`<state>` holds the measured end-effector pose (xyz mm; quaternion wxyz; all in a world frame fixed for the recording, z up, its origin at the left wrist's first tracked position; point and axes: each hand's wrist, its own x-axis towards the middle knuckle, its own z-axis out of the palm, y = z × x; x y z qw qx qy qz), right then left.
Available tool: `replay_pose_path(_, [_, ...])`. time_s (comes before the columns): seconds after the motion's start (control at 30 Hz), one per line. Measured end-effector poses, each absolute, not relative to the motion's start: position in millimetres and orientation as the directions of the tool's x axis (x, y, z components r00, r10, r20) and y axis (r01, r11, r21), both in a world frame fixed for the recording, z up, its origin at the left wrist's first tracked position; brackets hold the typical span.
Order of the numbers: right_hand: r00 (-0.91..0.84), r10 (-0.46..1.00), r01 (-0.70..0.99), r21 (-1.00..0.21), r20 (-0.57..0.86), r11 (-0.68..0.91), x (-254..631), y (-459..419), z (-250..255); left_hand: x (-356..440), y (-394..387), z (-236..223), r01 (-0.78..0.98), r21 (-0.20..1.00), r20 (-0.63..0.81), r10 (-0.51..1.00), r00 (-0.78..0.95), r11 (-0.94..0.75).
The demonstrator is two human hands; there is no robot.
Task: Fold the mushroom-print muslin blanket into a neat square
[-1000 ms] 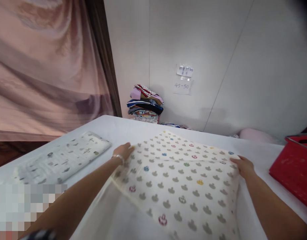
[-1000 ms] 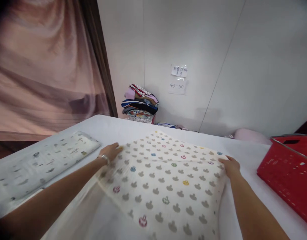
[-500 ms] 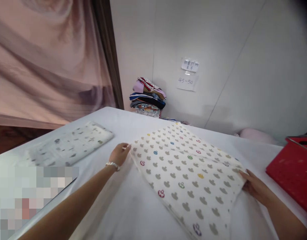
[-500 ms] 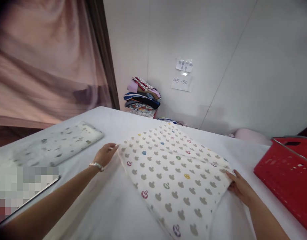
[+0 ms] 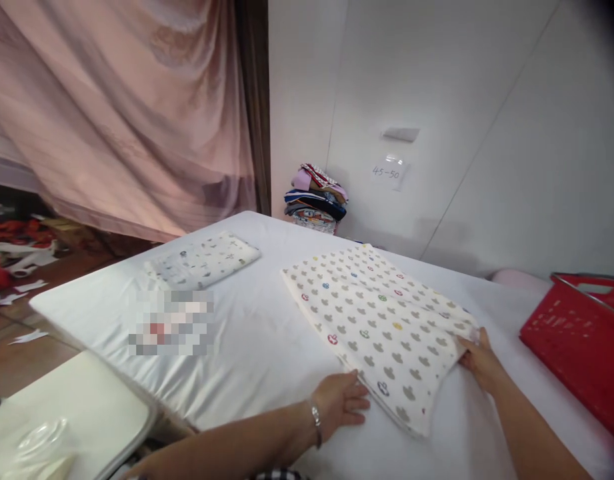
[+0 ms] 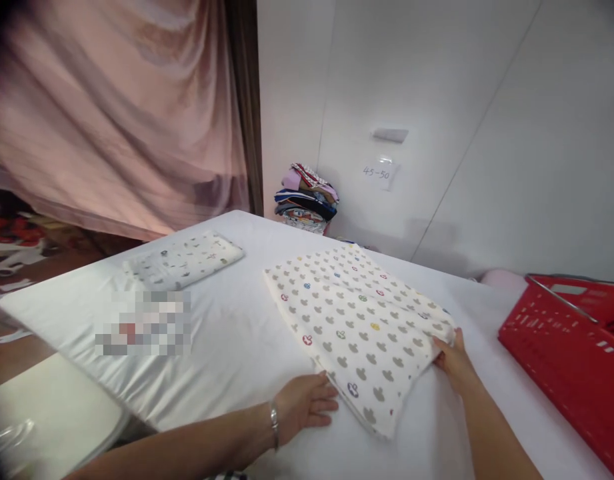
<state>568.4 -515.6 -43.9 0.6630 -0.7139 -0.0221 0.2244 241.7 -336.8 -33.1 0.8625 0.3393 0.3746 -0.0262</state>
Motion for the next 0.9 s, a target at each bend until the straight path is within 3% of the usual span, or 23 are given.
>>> replay_pose_path(0.2, [0.902, 0.307, -0.261, -0.95, -0.302, -0.17, 559.4, -512.0, -38.5, 277.2, -356.5, -31.7, 0.34, 0.59, -0.61, 0.129, 0.782, 0.732])
replay_pose_path(0.43, [0.928, 0.248, -0.248, -0.958, -0.278, -0.145, 546.2, -515.9, -36.6, 286.7, -364.1, -19.8, 0.261, 0.661, -0.63, 0.332, 0.702, 0.704])
replay_pose_path(0.63, [0.849, 0.422, -0.308, -0.947, -0.318, -0.093, 470.5, -534.6, -28.4, 202.5, -313.7, 19.6, 0.12, 0.731, -0.498, 0.405, 0.767, 0.671])
replay_pose_path(0.73, [0.804, 0.482, -0.281, -0.937, -0.348, -0.208, 413.6, -547.3, -31.0, 152.1, -295.7, 19.2, 0.213, 0.724, -0.539, 0.346, 0.768, 0.656])
replay_pose_path(0.9, [0.837, 0.409, -0.258, -0.921, -0.364, -0.291, 368.2, -570.6, -36.7, 116.6, -298.1, -3.1, 0.477, 0.697, -0.677, 0.271, 0.684, 0.535])
